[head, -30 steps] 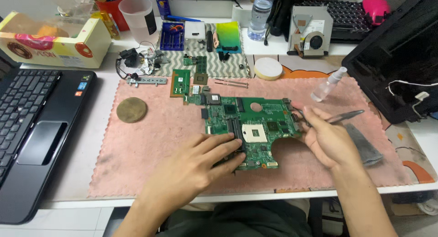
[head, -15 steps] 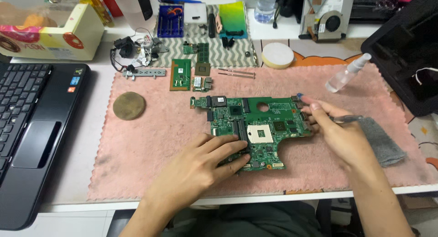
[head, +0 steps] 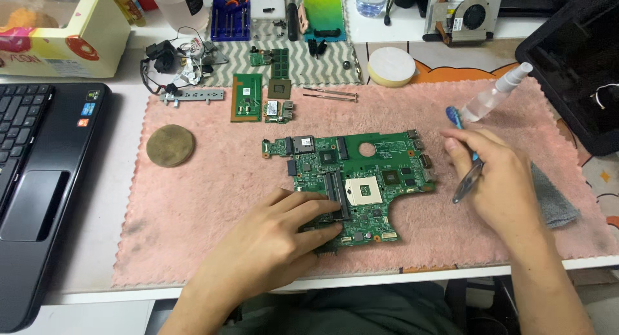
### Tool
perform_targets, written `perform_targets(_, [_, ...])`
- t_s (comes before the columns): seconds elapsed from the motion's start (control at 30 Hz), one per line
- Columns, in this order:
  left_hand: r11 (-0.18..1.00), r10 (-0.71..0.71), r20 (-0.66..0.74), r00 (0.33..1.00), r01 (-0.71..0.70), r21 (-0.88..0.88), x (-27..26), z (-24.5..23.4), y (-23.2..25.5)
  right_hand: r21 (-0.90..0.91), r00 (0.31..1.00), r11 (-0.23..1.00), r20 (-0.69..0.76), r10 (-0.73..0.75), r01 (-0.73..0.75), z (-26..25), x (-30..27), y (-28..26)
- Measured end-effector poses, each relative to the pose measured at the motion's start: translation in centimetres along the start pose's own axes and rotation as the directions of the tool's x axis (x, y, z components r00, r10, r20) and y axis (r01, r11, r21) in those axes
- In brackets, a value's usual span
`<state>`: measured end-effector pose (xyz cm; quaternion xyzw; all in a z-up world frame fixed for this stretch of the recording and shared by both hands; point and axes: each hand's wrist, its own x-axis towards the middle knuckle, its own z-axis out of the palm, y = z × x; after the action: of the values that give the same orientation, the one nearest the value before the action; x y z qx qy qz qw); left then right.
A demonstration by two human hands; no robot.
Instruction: The person cleans a green circuit board using a toothbrush and a spray bottle. They then use a precision screwdriver to manipulate small components on the board and a small grey cloth to wipe the surface.
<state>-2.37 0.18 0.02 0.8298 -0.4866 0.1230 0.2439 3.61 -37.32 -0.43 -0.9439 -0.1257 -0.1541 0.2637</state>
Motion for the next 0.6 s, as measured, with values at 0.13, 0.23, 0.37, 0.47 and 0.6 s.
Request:
perform_targets(0.13, [1.000, -0.011, 0.012, 1.000, 0.011, -0.021, -0.2, -0.4, 0.2, -0.024, 0.998, 0.997, -0.003, -0.067, 0.067, -0.1, 0.1, 1.9])
perform_targets(0.23, [0.999, -0.033, 0.046, 0.998, 0.034, -0.019, -0.2, -0.8, 0.5, -0.067, 0.993, 0.991, 0.023, -0.114, 0.116, -0.3, 0.2, 2.3])
perform_targets(0.37, [0.990, -0.110, 0.111, 0.988, 0.119, -0.072, -0.6, -1.0, 0.5, -0.081, 0.988, 0.986, 0.063, -0.139, 0.144, 0.2, 0.0, 4.1])
perform_targets(0.47, [0.987, -0.118, 0.136, 0.984, 0.132, -0.096, -0.7, -1.3, 0.5, -0.089, 0.985, 0.984, 0.096, -0.146, 0.154, 0.4, 0.0, 5.6])
perform_targets(0.6, [0.975, -0.134, 0.133, 0.982, 0.154, -0.158, -0.8, -1.3, 0.4, -0.114, 0.980, 0.975, 0.066, -0.185, 0.192, 0.7, -0.1, 6.6])
